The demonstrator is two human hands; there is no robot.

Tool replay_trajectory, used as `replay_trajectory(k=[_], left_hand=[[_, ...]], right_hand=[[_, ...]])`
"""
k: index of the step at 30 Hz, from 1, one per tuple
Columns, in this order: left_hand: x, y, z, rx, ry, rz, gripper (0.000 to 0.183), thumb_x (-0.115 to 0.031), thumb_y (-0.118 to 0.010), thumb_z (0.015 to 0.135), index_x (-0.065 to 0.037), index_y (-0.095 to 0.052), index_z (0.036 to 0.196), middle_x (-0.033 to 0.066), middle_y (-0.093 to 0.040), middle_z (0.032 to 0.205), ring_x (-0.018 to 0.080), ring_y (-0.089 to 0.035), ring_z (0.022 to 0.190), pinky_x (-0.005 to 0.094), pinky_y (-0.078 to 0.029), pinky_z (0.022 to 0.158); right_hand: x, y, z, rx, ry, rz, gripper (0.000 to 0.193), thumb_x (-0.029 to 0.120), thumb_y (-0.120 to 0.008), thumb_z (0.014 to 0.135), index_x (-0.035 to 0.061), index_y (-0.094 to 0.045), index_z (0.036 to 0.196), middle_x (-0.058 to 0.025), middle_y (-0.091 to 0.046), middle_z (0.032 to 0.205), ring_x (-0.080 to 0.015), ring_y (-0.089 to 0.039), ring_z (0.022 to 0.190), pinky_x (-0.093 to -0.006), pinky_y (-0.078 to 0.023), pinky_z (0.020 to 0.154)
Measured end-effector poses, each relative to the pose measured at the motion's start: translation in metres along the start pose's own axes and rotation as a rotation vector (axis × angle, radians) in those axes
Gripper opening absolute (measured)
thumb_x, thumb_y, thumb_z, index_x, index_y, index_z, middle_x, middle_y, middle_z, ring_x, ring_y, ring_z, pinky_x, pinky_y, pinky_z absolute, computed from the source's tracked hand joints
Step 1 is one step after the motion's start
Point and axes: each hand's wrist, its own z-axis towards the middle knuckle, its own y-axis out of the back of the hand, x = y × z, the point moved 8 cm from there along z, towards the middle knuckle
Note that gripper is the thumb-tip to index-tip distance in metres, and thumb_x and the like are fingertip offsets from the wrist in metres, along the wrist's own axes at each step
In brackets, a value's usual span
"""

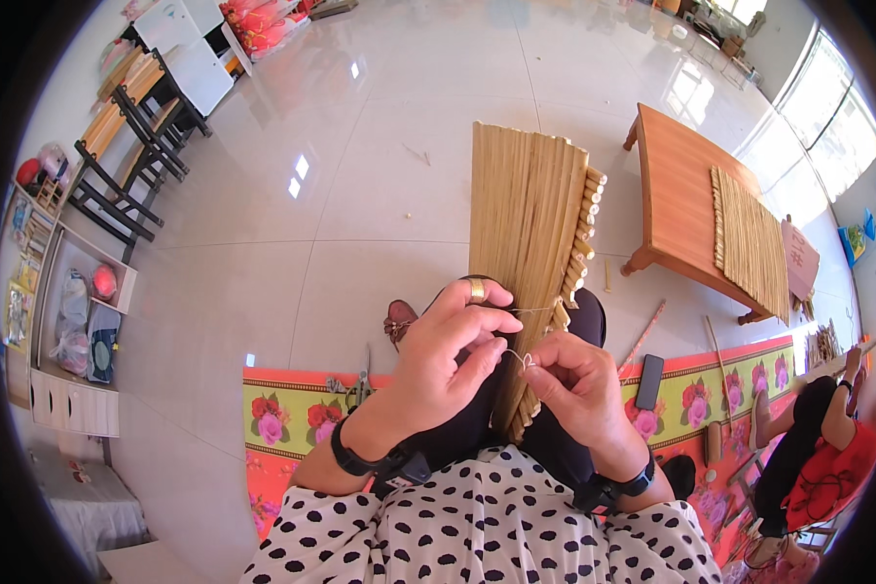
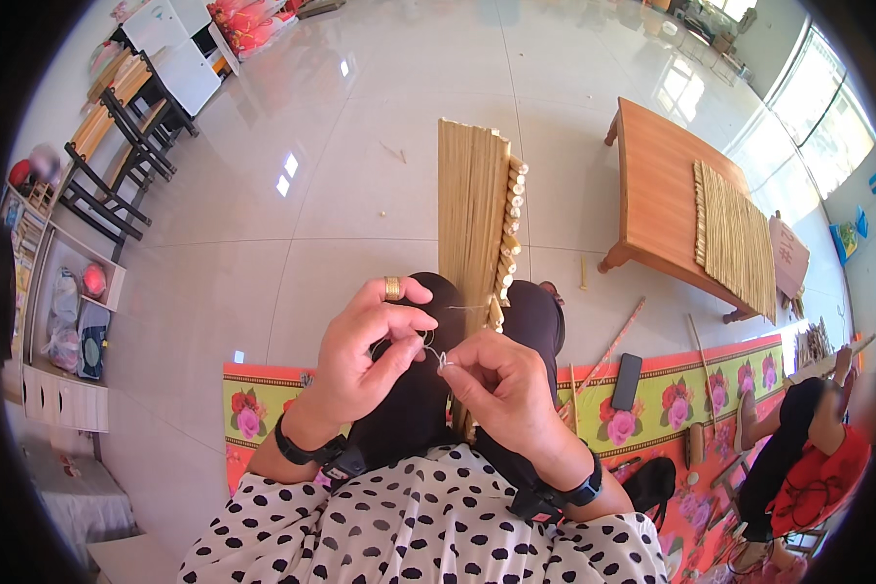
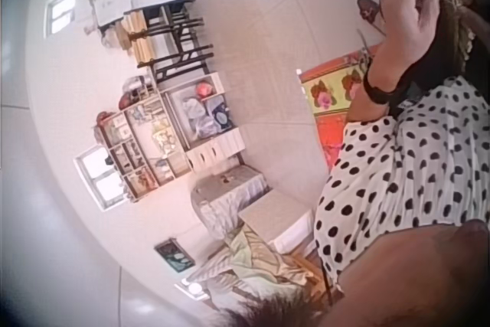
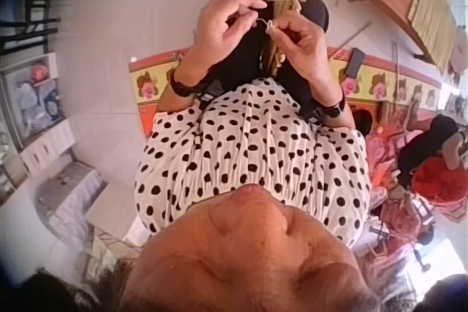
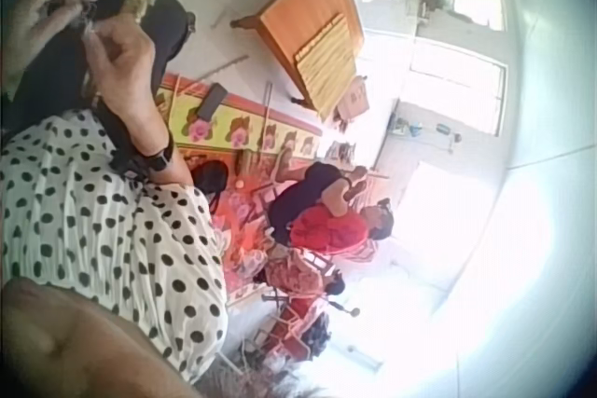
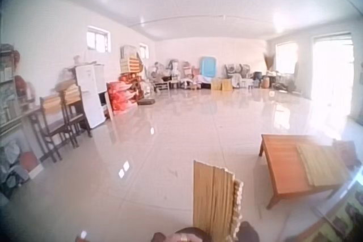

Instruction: The person sits on a mat and weaves a bundle of bamboo sticks using a white string. They thread the string through the sticks, tie knots, and use a small tool to tighten the bindings. The person continues this process, gradually securing the sticks together.

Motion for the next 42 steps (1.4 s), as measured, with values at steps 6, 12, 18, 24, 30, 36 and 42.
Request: replay_trajectory(k=[6,12,18,24,30,36,42], left_hand=[[-0.006,-0.011,0.002,0.215,0.068,-0.048,0.009,0.001,-0.063,0.087,0.000,-0.058,0.094,0.0074,-0.048,0.101,0.0085,-0.049,0.064,0.0219,-0.044,0.059],[0.012,-0.013,-0.009,0.113,0.293,-0.253,0.006,0.000,-0.061,0.089,0.000,-0.055,0.086,0.0045,-0.052,0.099,0.0018,-0.045,0.068,0.0171,-0.037,0.057],[0.013,-0.016,-0.009,0.115,0.292,-0.209,0.007,0.002,-0.061,0.088,0.000,-0.055,0.089,0.0050,-0.053,0.098,0.0023,-0.047,0.067,0.0179,-0.039,0.057],[-0.023,-0.003,-0.001,0.005,-0.205,0.142,0.019,0.005,-0.071,0.077,-0.006,-0.063,0.090,0.0105,-0.057,0.100,0.0090,-0.055,0.063,0.0207,-0.044,0.055],[-0.024,-0.005,0.000,0.100,-0.261,0.231,0.021,0.003,-0.076,0.074,-0.009,-0.068,0.090,0.0073,-0.058,0.096,0.0103,-0.057,0.064,0.0228,-0.046,0.055],[-0.016,-0.005,0.001,0.096,-0.290,0.081,0.014,-0.003,-0.075,0.080,-0.005,-0.065,0.088,0.0047,-0.054,0.094,0.0140,-0.057,0.065,0.0237,-0.045,0.054],[0.007,-0.014,-0.004,0.140,-0.017,-0.282,0.010,-0.008,-0.057,0.095,-0.001,-0.052,0.092,0.0078,-0.052,0.094,0.0071,-0.049,0.062,0.0192,-0.041,0.057]], right_hand=[[0.002,-0.003,0.000,0.021,0.023,0.001,0.007,0.002,-0.069,0.086,-0.0005,-0.064,0.082,0.0007,-0.056,0.076,-0.0022,-0.043,0.056,-0.0211,-0.033,0.049],[-0.004,0.001,0.000,-0.050,0.015,0.070,0.005,0.001,-0.067,0.086,-0.0004,-0.065,0.082,0.0010,-0.056,0.076,-0.0017,-0.044,0.057,-0.0202,-0.034,0.049],[0.000,-0.003,0.001,-0.020,0.049,0.091,0.005,0.000,-0.065,0.087,-0.0012,-0.063,0.083,0.0019,-0.055,0.078,-0.0009,-0.043,0.058,-0.0192,-0.034,0.050],[0.000,-0.006,0.001,0.055,0.033,0.169,0.005,0.000,-0.062,0.089,-0.0025,-0.062,0.085,0.0008,-0.055,0.082,-0.0008,-0.044,0.062,-0.0185,-0.035,0.052],[-0.001,-0.007,0.000,0.114,-0.009,0.243,0.006,0.000,-0.060,0.091,-0.0031,-0.062,0.087,-0.0002,-0.055,0.085,-0.0013,-0.045,0.065,-0.0179,-0.035,0.054],[-0.005,-0.010,0.001,0.174,-0.094,0.357,0.007,0.002,-0.060,0.093,-0.0034,-0.062,0.089,0.0000,-0.055,0.086,-0.0014,-0.047,0.068,-0.0176,-0.036,0.056],[-0.005,-0.014,0.004,0.156,-0.113,0.318,0.007,0.003,-0.062,0.092,-0.0025,-0.064,0.089,0.0006,-0.056,0.085,-0.0020,-0.047,0.066,-0.0185,-0.037,0.056]])
